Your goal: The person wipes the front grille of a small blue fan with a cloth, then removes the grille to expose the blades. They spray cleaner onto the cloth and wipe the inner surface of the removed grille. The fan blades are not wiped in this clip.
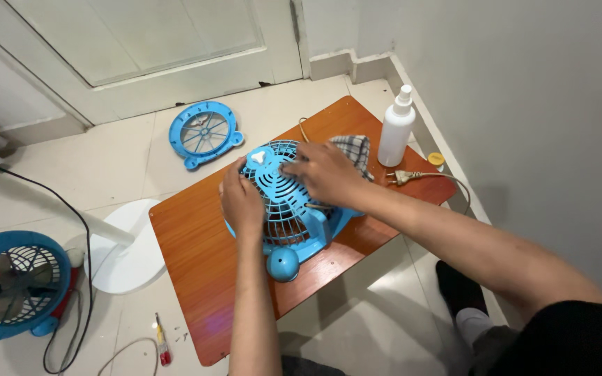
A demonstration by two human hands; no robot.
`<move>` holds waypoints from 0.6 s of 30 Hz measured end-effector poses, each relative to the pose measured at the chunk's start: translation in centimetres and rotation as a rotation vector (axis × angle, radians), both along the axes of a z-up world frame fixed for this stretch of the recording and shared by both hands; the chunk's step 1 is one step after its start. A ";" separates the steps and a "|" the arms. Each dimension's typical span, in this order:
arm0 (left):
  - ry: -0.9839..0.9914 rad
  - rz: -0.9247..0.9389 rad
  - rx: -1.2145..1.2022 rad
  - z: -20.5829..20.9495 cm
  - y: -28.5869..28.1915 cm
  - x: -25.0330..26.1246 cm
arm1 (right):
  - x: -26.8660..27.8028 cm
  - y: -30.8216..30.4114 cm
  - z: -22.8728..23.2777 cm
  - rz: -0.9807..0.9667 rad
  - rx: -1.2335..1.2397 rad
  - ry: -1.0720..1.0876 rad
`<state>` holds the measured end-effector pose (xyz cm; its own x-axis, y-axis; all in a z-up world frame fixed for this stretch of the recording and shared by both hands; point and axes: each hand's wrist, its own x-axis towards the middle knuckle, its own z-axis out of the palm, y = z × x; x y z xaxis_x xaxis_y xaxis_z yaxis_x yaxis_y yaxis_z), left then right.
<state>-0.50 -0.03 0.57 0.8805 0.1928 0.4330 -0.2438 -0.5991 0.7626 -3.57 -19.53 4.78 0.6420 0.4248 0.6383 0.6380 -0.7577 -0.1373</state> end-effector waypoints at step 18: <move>0.027 0.014 0.027 0.1 0.0 -0.1 | -2.5 -3.2 -0.7 0.315 0.049 0.163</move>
<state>-0.60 -0.03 0.70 0.8892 0.1939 0.4145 -0.2150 -0.6225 0.7525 -6.11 -22.76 4.07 0.5793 0.5896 0.5628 0.8060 -0.5172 -0.2879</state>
